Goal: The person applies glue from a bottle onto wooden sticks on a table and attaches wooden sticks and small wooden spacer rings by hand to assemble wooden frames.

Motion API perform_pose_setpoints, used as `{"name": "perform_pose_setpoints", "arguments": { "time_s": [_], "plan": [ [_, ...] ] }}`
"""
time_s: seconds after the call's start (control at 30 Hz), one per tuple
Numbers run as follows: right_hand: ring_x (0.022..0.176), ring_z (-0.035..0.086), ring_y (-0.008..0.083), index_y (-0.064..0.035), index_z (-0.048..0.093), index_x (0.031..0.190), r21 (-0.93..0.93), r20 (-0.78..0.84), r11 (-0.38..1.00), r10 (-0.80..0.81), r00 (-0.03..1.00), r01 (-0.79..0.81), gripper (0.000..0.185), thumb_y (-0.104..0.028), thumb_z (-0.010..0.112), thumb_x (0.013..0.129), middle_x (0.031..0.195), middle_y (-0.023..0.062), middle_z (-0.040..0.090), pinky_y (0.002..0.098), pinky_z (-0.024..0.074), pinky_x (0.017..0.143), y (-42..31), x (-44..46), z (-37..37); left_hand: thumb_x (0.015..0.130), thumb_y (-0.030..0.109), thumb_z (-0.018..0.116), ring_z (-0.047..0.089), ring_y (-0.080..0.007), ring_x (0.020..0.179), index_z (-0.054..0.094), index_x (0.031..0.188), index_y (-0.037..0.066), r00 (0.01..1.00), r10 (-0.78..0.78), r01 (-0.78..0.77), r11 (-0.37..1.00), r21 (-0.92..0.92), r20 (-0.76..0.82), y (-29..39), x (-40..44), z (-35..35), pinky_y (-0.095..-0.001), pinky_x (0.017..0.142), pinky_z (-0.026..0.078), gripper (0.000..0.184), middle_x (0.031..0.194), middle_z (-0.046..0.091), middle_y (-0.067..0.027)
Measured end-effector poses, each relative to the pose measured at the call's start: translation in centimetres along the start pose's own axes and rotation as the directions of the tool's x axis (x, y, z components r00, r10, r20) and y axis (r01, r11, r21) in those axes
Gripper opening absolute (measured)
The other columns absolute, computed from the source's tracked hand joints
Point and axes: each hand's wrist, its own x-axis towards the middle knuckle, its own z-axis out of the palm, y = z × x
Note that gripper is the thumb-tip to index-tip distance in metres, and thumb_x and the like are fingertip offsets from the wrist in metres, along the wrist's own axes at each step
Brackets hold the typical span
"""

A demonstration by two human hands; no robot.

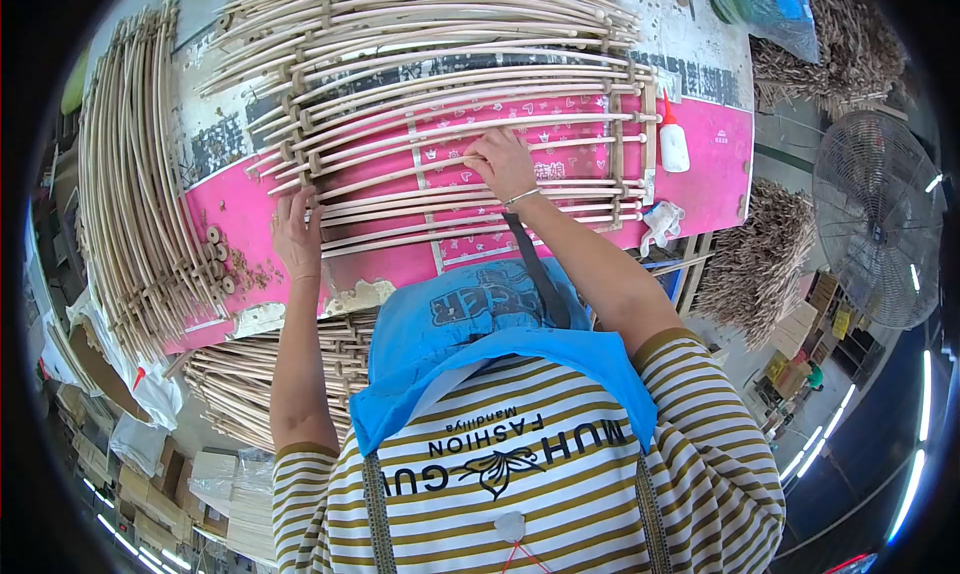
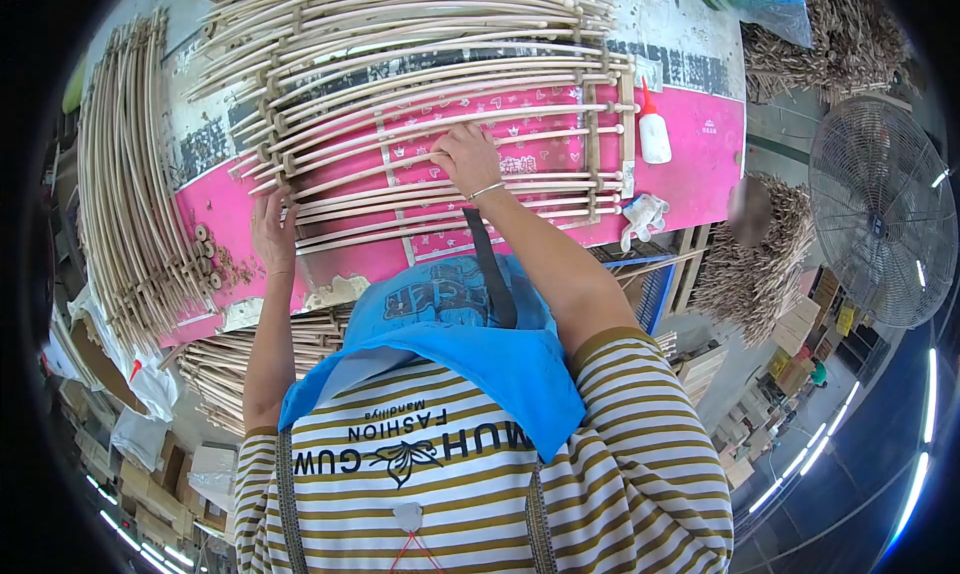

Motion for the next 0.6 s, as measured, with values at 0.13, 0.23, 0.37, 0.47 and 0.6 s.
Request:
{"name": "perform_pose_setpoints", "arguments": {
  "time_s": [0.13,0.23,0.37,0.47,0.6],
  "plan": [
    [0.102,0.057,0.0269,-0.0180,0.071,0.087,0.001,-0.014,1.000,-0.006,1.000,0.006,0.014,-0.031,0.075,0.082,0.094,0.0026,0.062,0.0446,0.0446,0.089,0.0,0.1,0.0,0.083,0.014,0.075,0.063,-0.0274,0.099,0.066,0.120,0.020,1.000,-0.022,0.022,1.000,0.001,0.019,0.1,0.0,-0.1,-0.0399,0.084,0.048,0.038,0.103,0.063,-0.0040],
    [0.100,0.058,0.0272,-0.0173,0.071,0.090,0.001,-0.015,0.999,-0.047,0.999,0.047,0.016,-0.033,0.072,0.086,0.094,0.0033,0.062,0.0434,0.0440,0.087,0.1,0.1,0.3,0.082,0.013,0.076,0.063,-0.0273,0.100,0.066,0.119,0.020,0.999,-0.028,0.028,1.000,-0.003,0.020,-0.1,0.0,-0.2,-0.0407,0.084,0.048,0.040,0.103,0.063,-0.0037],
    [0.099,0.058,0.0274,-0.0162,0.071,0.088,-0.002,-0.049,0.998,-0.063,0.997,0.063,0.017,-0.033,0.073,0.085,0.093,0.0039,0.062,0.0433,0.0445,0.085,0.0,0.3,0.6,0.084,0.013,0.075,0.063,-0.0293,0.097,0.066,0.119,0.017,1.000,0.007,-0.007,1.000,-0.001,0.001,0.2,0.1,-0.5,-0.0421,0.084,0.050,0.036,0.102,0.064,-0.0068],
    [0.094,0.058,0.0272,-0.0155,0.070,0.082,-0.028,-0.054,0.997,-0.070,0.996,0.068,0.016,-0.031,0.074,0.082,0.088,0.0040,0.061,0.0456,0.0456,0.083,0.1,0.3,0.5,0.081,0.010,0.076,0.063,-0.0307,0.101,0.066,0.120,0.017,1.000,0.012,-0.011,0.996,-0.088,0.011,-0.3,-0.1,0.1,-0.0430,0.085,0.050,0.041,0.104,0.064,-0.0073],
    [0.090,0.059,0.0273,-0.0154,0.072,0.083,0.041,-0.043,0.997,-0.070,0.997,0.072,0.016,-0.032,0.074,0.082,0.086,0.0040,0.063,0.0446,0.0456,0.078,0.4,0.6,0.6,0.081,0.016,0.077,0.061,-0.0328,0.099,0.063,0.123,0.017,1.000,-0.001,0.000,0.998,-0.057,-0.019,-0.7,-0.5,-0.5,-0.0444,0.086,0.049,0.045,0.106,0.062,-0.0090]
  ]
}}
